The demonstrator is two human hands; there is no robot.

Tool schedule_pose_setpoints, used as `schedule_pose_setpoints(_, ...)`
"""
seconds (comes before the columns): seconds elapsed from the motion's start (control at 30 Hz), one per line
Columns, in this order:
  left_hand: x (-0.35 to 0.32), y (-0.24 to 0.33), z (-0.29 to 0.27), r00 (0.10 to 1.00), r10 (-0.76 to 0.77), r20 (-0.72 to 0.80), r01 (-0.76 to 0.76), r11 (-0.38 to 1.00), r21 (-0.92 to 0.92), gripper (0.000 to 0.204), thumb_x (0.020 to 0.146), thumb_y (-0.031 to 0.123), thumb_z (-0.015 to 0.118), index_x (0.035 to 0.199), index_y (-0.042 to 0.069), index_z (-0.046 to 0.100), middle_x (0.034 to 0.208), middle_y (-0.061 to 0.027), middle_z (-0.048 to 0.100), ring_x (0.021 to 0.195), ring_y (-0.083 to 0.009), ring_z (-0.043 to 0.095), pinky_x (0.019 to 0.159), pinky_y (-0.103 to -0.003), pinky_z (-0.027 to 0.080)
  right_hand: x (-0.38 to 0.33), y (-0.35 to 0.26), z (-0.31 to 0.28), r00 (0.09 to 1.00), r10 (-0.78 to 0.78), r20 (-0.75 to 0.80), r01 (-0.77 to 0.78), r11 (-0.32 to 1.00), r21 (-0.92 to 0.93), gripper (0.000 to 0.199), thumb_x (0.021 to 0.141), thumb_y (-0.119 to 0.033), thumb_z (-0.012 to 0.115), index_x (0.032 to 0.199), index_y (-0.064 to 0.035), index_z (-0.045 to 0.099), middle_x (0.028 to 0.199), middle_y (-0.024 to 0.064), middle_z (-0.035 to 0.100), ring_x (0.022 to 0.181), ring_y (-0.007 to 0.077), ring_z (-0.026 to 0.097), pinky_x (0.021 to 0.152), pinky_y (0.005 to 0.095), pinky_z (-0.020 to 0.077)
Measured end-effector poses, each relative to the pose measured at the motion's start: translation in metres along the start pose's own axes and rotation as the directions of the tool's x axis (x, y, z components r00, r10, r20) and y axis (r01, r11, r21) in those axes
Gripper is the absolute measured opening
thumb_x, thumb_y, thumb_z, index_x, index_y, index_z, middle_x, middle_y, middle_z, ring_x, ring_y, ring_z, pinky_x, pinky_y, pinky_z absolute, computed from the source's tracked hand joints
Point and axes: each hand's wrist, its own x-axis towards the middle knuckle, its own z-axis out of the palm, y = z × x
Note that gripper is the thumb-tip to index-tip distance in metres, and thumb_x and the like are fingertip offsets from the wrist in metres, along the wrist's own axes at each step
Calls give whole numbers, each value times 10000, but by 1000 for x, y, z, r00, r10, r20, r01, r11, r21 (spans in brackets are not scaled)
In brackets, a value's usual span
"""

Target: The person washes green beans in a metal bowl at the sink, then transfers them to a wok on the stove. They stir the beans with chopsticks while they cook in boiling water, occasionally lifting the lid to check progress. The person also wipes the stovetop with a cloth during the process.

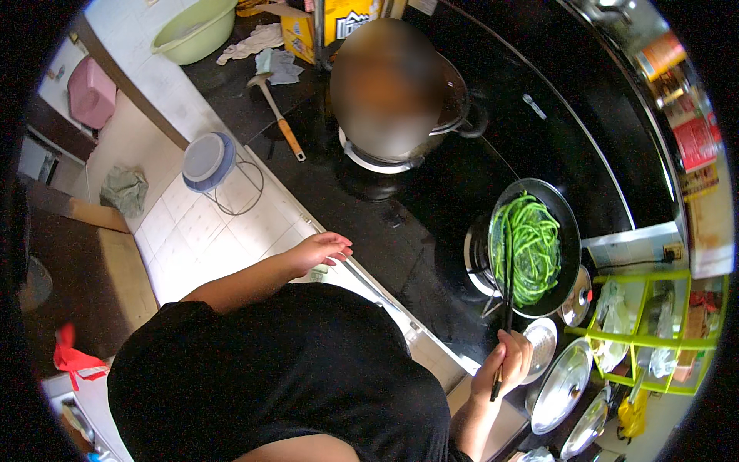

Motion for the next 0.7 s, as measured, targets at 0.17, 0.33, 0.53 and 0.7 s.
schedule_pose_setpoints(0.17, -2, 6, -28, 1000, 23, -22, -23, 1000, -1, 300, 905, 245, 448, 1132, 54, 500, 1068, -71, 569, 971, -167, 526, 809, -323, 407, -3, -24, 38, 980, 182, 83, -196, 954, 227, 288, 885, -253, 471, 802, 9, 557, 761, 147, 563, 702, 273, 542, 660, 359, 431)
schedule_pose_setpoints(0.33, -8, 7, -68, 999, 1, -43, 0, 1000, 26, 305, 902, 255, 451, 1124, 54, 504, 1073, -78, 566, 975, -182, 528, 803, -326, 410, 6, -55, 70, 989, 28, 145, -61, 972, 228, 255, 867, -227, 487, 800, 6, 563, 761, 133, 570, 698, 270, 545, 630, 356, 432)
schedule_pose_setpoints(0.53, -8, 12, -116, 995, 39, -89, -36, 999, 31, 250, 902, 249, 456, 1080, 92, 534, 1041, -52, 586, 950, -157, 535, 801, -329, 420, 3, -72, 93, 998, 50, 39, -58, 974, 221, 455, 905, -403, 395, 788, -4, 578, 812, 147, 530, 673, 234, 507, 600, 321, 418)
schedule_pose_setpoints(0.7, -11, 22, -113, 992, 74, -100, -73, 997, 14, 260, 908, 250, 445, 1092, 86, 529, 1052, -57, 582, 959, -161, 537, 806, -322, 420, 11, -71, 93, 993, 26, 117, -59, 955, 291, 356, 905, -313, 419, 783, -2, 542, 759, 134, 572, 678, 255, 562, 655, 364, 458)
